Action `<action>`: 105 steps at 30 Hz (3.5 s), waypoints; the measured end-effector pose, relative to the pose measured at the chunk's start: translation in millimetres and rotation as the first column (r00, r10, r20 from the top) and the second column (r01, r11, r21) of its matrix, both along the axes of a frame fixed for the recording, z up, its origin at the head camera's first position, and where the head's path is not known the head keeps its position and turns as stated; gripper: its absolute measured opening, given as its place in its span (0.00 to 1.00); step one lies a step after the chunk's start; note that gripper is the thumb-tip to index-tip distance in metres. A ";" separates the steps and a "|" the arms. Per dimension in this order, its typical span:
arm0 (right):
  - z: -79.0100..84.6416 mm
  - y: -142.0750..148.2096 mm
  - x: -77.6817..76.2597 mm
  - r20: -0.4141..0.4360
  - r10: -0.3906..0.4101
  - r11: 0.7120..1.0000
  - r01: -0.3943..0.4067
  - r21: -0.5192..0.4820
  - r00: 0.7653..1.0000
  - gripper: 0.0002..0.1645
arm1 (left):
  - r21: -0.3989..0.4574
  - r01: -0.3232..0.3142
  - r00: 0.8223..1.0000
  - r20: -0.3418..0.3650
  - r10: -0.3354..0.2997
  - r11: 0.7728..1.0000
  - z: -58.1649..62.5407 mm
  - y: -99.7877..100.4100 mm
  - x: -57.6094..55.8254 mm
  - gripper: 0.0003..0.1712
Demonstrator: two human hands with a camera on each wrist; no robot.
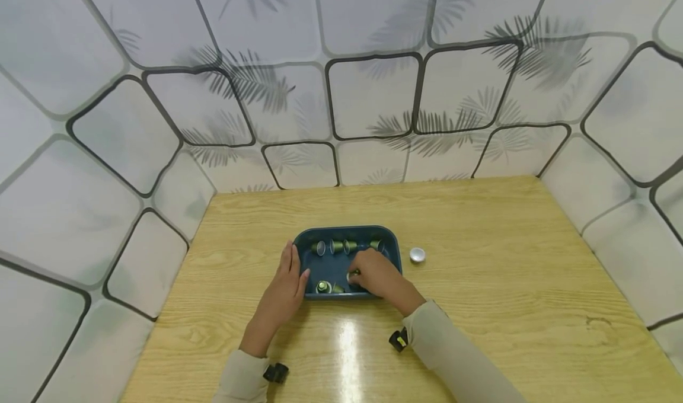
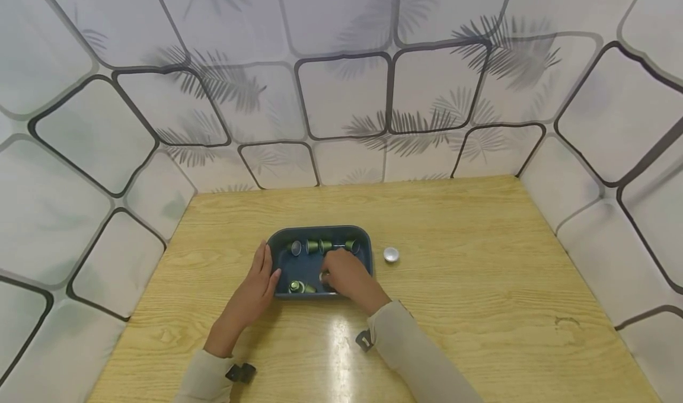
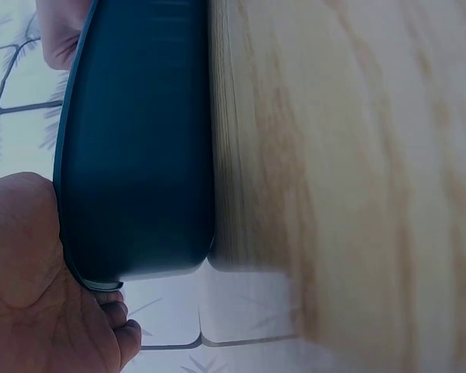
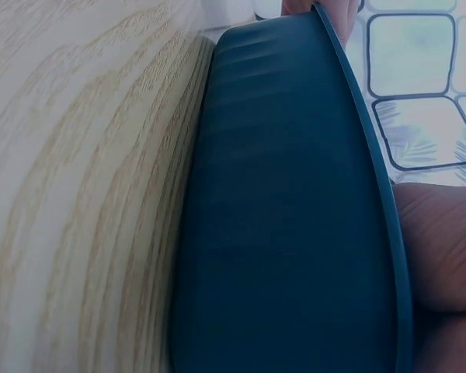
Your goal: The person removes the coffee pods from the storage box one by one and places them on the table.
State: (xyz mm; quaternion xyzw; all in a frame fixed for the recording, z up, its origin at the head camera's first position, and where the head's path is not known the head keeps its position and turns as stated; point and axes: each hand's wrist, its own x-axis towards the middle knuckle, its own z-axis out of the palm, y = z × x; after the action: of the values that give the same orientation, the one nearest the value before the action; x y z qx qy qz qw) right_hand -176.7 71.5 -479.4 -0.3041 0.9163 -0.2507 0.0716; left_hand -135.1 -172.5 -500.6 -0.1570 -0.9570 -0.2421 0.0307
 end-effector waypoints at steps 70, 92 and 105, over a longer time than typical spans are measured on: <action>2.0 46.2 40.5 0.032 -0.229 0.911 0.225 -0.345 0.973 0.25 | 0.012 -0.002 1.000 -0.004 0.002 1.000 -3.4 0.0 3.5 0.39; 3.4 74.0 48.7 -0.104 -0.365 0.846 0.282 -0.453 0.925 0.28 | 0.009 0.000 1.000 -0.010 0.000 1.000 -3.1 -0.6 3.8 0.39; -2.5 96.4 56.4 -0.157 -0.429 0.826 0.317 -0.466 0.889 0.28 | 0.002 -0.004 1.000 -0.006 0.004 1.000 -6.6 -1.3 1.8 0.39</action>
State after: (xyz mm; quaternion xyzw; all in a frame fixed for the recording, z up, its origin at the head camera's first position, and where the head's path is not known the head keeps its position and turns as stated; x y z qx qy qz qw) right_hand -120.3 167.9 -481.8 -0.1554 0.8816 -0.4136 -0.1661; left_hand -133.4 -173.8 -507.1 -0.1557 -0.9569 -0.2428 0.0341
